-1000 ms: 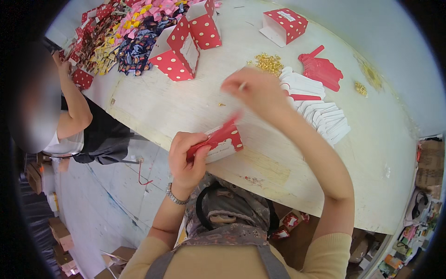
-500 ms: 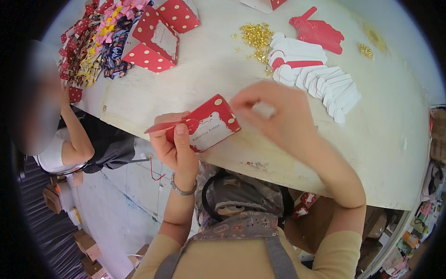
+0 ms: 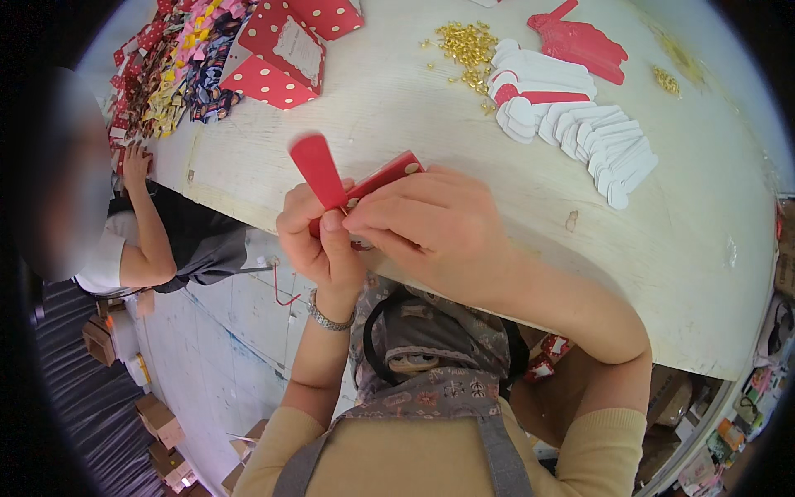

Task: The person assembles small red polka-dotted gift boxes by hand. They fold the box flaps, insert a red stick into the top, and place a small white decorative piece inside. The process is repeated for multiple boxes on a cluttered table.

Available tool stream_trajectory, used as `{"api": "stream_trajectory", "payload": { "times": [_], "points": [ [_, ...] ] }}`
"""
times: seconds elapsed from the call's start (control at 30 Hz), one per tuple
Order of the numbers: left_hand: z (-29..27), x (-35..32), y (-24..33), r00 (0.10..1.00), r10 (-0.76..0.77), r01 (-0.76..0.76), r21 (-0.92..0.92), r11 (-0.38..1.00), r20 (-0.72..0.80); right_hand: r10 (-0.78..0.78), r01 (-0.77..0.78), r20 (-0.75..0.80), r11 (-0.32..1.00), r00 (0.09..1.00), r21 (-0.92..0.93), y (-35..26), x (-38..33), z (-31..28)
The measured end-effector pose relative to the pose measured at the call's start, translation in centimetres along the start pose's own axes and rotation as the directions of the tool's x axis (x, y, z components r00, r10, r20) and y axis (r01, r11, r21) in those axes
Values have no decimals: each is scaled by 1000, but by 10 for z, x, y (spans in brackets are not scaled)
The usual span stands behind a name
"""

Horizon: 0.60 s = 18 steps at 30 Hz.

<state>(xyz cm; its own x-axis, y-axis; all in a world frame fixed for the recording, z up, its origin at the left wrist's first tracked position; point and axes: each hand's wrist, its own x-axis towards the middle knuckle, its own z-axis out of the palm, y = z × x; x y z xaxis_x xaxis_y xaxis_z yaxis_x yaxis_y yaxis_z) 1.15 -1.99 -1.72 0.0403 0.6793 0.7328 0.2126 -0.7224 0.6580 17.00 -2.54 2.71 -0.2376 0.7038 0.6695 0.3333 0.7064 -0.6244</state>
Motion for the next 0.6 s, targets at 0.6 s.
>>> {"api": "stream_trajectory", "payload": {
  "times": [0.6],
  "points": [
    [-5,-1,-14,970,229,-233,38,972,85,44,-37,38,986,998,-160,-8,-12,-9]
  ]
}}
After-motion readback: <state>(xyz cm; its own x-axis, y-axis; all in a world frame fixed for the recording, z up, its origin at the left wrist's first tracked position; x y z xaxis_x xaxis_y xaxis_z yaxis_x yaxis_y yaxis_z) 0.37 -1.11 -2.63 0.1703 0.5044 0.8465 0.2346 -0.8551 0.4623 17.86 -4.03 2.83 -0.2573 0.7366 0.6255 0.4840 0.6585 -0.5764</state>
